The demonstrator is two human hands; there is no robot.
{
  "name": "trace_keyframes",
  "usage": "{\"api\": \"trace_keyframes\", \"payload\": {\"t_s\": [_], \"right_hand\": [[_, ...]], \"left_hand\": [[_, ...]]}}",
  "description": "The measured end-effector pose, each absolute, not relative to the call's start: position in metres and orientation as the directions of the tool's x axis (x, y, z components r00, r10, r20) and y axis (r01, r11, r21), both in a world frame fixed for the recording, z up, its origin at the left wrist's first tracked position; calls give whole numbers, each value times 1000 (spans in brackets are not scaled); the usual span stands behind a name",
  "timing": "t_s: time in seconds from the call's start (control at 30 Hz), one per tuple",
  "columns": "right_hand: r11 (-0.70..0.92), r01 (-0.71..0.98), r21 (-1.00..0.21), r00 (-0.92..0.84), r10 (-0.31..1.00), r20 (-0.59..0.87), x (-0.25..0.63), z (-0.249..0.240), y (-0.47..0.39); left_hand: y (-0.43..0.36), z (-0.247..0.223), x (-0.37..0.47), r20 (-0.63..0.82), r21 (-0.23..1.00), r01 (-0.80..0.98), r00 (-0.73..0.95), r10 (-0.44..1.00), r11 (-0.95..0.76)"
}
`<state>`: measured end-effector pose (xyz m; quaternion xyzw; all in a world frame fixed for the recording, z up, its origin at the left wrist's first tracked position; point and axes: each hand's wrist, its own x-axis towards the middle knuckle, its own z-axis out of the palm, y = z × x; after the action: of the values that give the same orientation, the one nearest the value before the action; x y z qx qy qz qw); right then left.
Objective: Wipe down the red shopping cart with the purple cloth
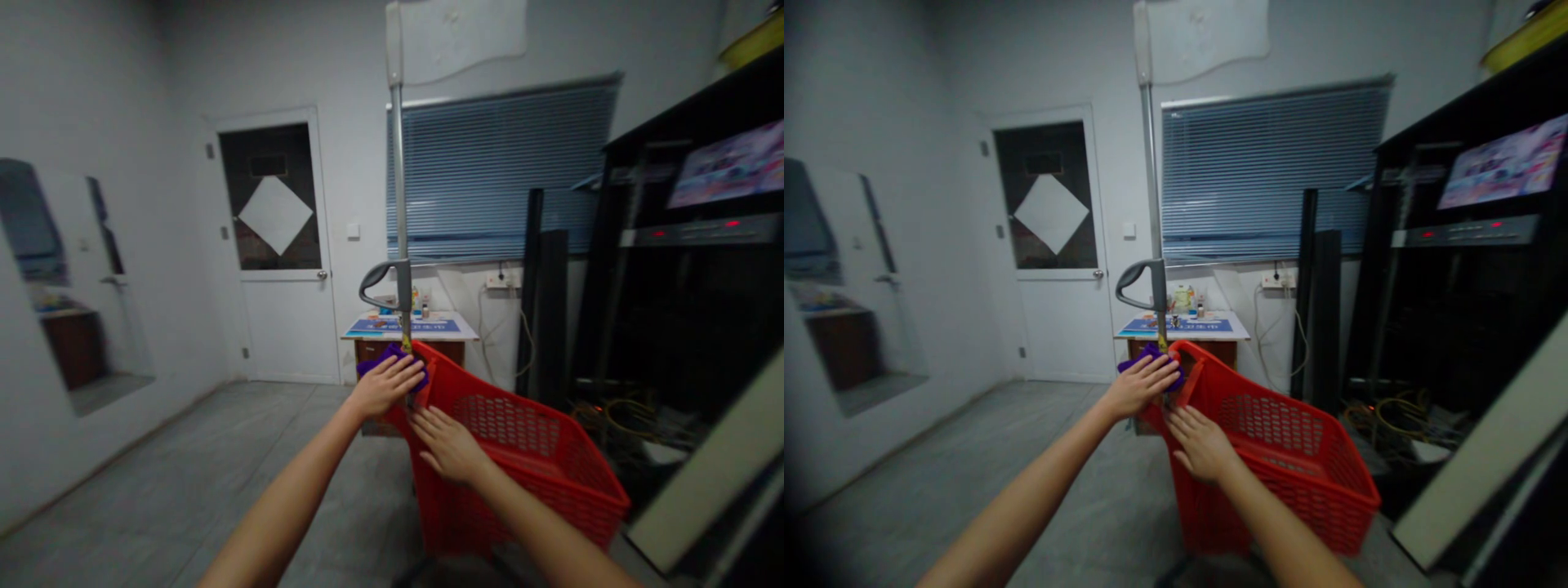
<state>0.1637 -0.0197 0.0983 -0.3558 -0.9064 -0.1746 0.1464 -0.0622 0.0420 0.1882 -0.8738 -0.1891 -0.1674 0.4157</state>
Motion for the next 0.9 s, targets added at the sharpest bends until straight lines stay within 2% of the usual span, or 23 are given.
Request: {"api": "trace_keyframes", "payload": {"t_s": [0.3, 0.47, 0.6, 0.9], "right_hand": [[683, 711, 165, -685, 622, 380, 160, 88, -21], [695, 710, 118, -688, 647, 328, 163, 88, -22], [695, 713, 95, -687, 666, 291, 166, 83, -24], [682, 731, 8, -665, 710, 231, 169, 83, -32]], "left_hand": [[40, 176, -65, 404, -693, 420, 899, 167, -585], [38, 179, -64, 442, -673, 471, 874, 201, -571], [35, 174, -61, 393, -673, 426, 898, 196, -605], [31, 164, -58, 348, -592, 389, 913, 211, -706]]}}
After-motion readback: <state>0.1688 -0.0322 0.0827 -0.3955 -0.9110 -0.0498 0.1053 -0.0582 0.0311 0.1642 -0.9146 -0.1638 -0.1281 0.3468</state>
